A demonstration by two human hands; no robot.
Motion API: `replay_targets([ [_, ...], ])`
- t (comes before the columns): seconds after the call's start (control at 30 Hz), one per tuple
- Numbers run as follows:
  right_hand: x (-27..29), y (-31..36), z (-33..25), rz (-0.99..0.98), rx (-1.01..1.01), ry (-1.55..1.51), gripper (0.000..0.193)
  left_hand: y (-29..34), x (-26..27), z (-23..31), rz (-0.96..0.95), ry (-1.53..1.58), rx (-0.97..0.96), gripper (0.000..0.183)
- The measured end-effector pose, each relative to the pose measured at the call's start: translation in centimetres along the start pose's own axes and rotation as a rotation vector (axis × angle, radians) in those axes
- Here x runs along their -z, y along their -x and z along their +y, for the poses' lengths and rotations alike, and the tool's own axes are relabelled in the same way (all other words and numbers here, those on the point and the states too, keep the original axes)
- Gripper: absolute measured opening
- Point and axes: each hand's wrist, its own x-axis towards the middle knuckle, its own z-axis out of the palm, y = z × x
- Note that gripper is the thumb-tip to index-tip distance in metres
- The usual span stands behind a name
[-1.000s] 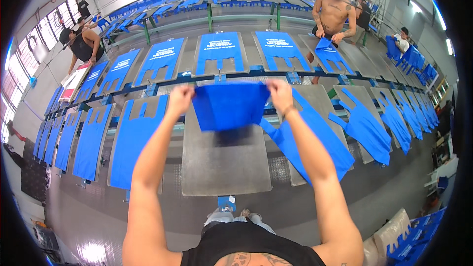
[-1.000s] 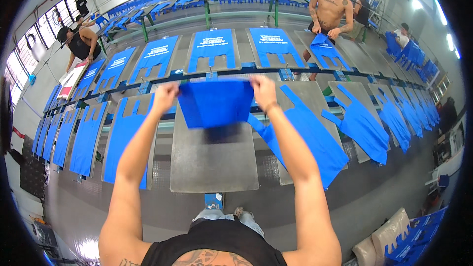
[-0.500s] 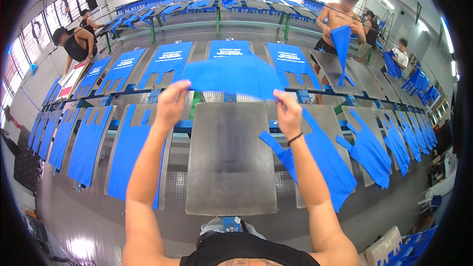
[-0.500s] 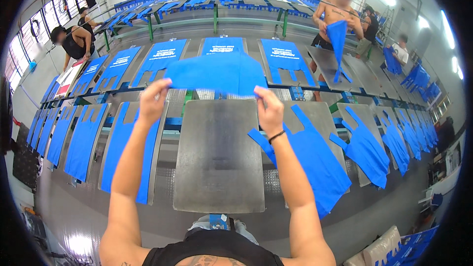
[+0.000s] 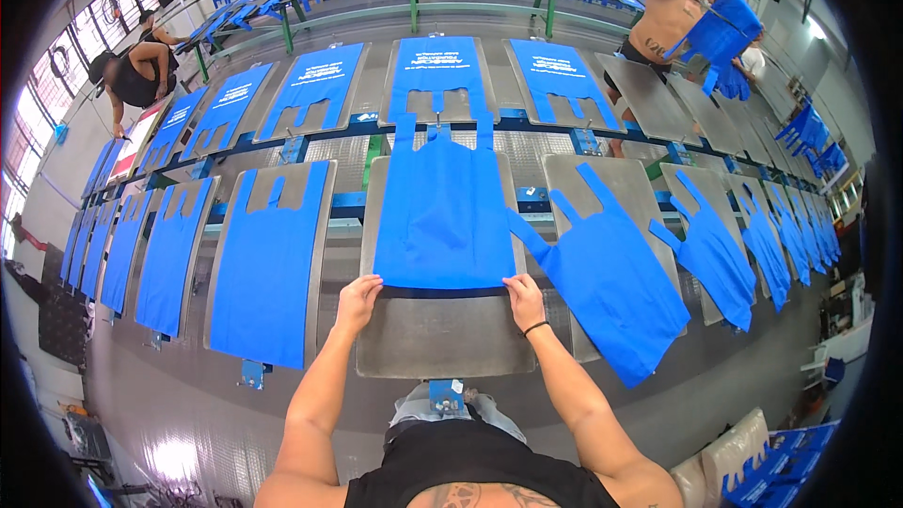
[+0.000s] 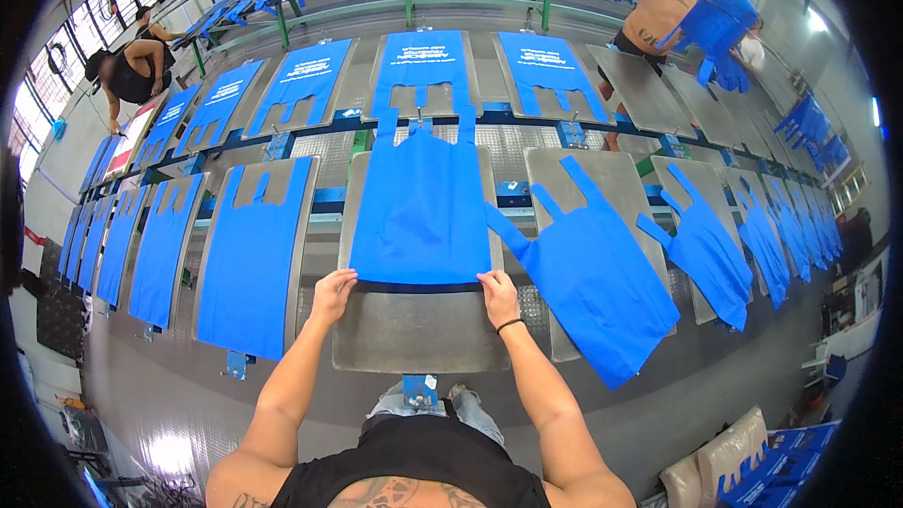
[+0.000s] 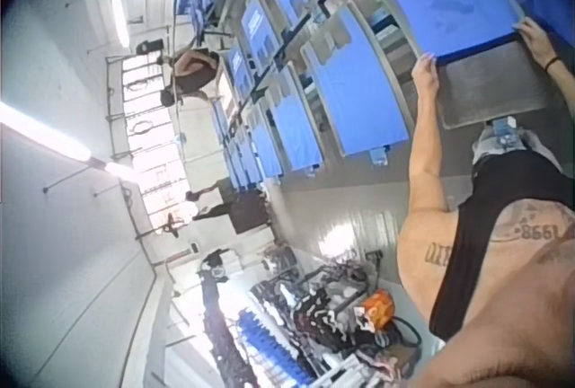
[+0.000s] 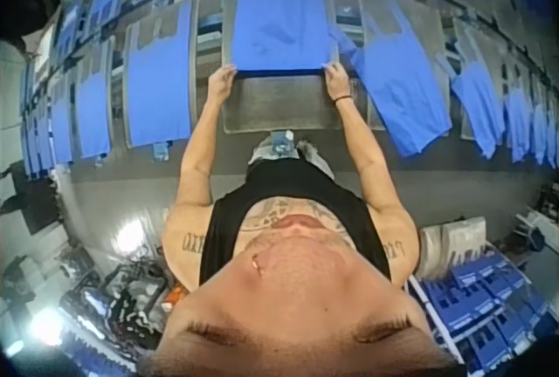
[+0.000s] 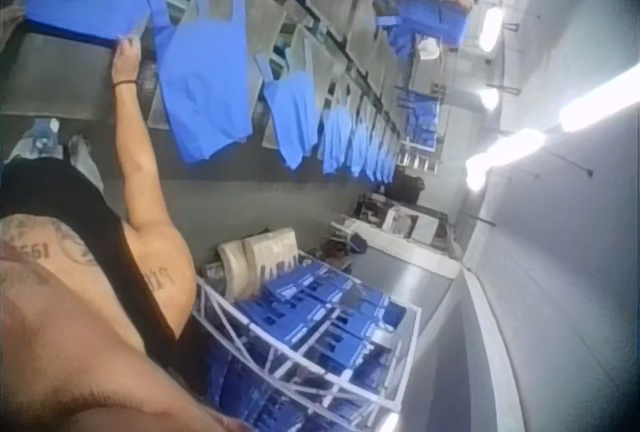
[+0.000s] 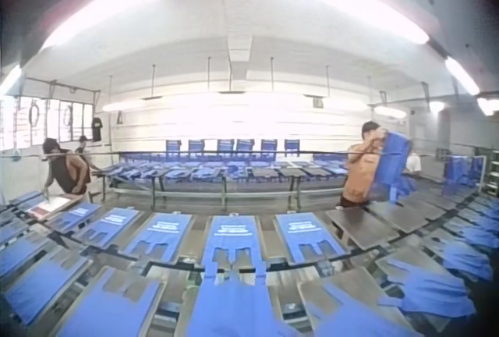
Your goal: The person repeatedly folds blue tote bags on a metal workbench in a factory setting. They pick up each bag, align it, fold it in half, and then fold it again into a compact rectangle. The folded bags are placed in a stack on the table. Other workers are visible in the background performing similar tasks.
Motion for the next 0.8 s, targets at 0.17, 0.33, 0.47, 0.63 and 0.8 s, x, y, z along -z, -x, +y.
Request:
replay_targets([
  [0.17, 1.4, 3.5, -1.2, 0.016, 0.034, 0.042, 0.011, 4.8, -0.2, 1.2, 0.027, -0.009, 0.014, 0.013],
  [0.33, 3.0, 5.9, -3.4, -0.009, 0.044, 0.085, 0.013, 8.3, 0.3, 1.6, 0.037, -0.030, 0.024, 0.013],
  [0.47, 3.6, 8.0, -3.4, -0.011, 0.047, 0.108, 0.016, 10.2, 0.1, 2.0, 0.050, -0.055, -0.005, 0.014],
  [0.63, 3.9, 10.0, -3.8, -0.006, 0.078, 0.127, 0.016, 12.2, 0.2, 1.8, 0.063, -0.119, -0.008, 0.014],
  [0.8, 4.3, 11.3, -4.2, 0.024, 0.092, 0.117, 0.017, 13.6, 0.6, 2.6, 0.054, -0.159, -0.050, 0.012],
])
